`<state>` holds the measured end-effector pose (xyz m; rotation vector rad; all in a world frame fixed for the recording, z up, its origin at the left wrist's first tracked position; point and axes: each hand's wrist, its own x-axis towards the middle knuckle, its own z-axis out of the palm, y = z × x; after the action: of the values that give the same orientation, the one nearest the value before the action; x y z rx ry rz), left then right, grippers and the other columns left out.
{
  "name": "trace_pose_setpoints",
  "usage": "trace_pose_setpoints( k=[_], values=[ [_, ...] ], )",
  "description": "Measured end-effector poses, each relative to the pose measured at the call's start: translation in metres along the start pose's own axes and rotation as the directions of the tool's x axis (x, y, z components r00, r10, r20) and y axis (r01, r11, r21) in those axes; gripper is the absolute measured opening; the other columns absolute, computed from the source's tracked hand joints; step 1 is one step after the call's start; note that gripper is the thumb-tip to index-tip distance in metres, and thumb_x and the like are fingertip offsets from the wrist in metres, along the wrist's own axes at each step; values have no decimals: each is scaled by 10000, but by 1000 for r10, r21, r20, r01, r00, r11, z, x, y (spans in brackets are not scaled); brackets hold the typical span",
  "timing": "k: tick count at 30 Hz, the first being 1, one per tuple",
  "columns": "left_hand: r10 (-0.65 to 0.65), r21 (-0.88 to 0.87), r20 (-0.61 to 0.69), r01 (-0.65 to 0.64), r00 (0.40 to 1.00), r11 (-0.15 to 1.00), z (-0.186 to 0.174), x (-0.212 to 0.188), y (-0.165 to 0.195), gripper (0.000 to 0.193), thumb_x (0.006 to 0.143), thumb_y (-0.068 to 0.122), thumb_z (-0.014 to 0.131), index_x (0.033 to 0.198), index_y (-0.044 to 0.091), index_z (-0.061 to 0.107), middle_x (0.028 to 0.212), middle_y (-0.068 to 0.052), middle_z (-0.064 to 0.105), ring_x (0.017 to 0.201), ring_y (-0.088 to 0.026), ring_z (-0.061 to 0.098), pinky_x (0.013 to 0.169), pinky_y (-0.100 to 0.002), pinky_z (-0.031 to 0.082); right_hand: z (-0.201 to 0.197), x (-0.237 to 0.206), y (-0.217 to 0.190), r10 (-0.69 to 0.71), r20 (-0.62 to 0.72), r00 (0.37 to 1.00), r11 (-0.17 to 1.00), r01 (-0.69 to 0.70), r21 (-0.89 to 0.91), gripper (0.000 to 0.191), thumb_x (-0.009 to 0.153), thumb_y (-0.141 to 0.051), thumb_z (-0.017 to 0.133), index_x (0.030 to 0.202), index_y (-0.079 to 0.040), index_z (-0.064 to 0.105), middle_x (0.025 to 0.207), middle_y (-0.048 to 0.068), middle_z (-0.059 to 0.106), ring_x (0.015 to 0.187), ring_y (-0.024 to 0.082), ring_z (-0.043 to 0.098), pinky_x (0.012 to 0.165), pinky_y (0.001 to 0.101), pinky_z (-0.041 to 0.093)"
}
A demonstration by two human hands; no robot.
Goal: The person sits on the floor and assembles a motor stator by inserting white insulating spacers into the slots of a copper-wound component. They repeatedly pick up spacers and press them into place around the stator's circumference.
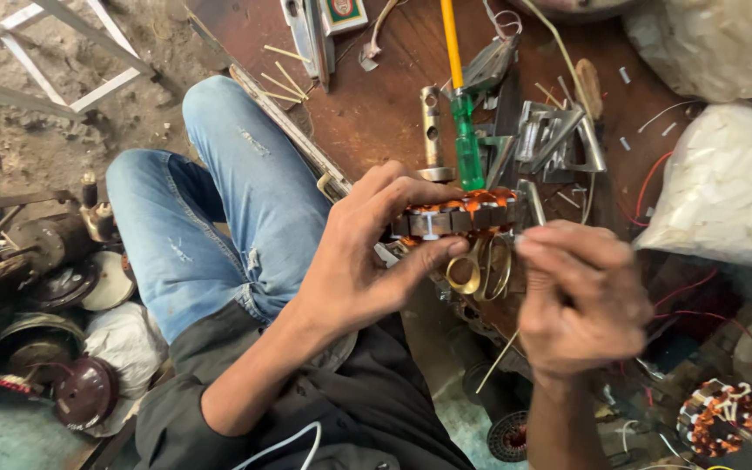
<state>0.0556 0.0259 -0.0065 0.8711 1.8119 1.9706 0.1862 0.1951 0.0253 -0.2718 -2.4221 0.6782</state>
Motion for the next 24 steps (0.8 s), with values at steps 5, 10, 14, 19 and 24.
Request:
trace_pose_setpoints(
  k=[5,10,14,19,24],
  values=[
    [-51,0,-36,51,998,999,-3,2,-1,408,854,115,858,1205,32,669,1022,-83,654,927,-219,668,809,-319,531,14,18,-15,-175,46,984,985,175,-5,251,906,104,829,1059,-33,686,1028,117,698,956,290,742,808,366,651],
    [-12,-7,-28,12,1000,1000,-4,2,-2,378,889,123,861,1193,34,654,1055,-78,667,970,-211,679,835,-309,541,12,15,-15,-243,105,964,968,248,-40,287,906,107,853,1085,-70,715,1086,108,676,984,315,738,805,371,656],
    [-49,31,-2,49,999,998,-2,3,-2,412,844,131,874,1194,44,676,1021,-79,658,951,-228,666,814,-327,528,11,11,-9,-220,112,969,974,225,-32,316,881,153,828,1086,-70,739,1094,100,679,994,308,734,807,369,651],
    [-24,5,-16,24,1000,1000,-2,4,-2,412,873,122,863,1226,48,664,1035,-76,658,953,-213,673,836,-313,540,12,11,-9,-148,138,979,989,145,29,311,837,146,806,1044,-79,748,1057,99,697,1014,305,713,831,362,628],
    [-55,19,-6,55,998,998,-3,4,-2,414,845,117,875,1201,41,677,1009,-74,633,935,-219,649,804,-320,526,11,23,-20,-12,169,986,995,-4,96,285,868,125,754,1055,-89,749,1042,70,736,1000,257,711,876,334,609]
  ],
)
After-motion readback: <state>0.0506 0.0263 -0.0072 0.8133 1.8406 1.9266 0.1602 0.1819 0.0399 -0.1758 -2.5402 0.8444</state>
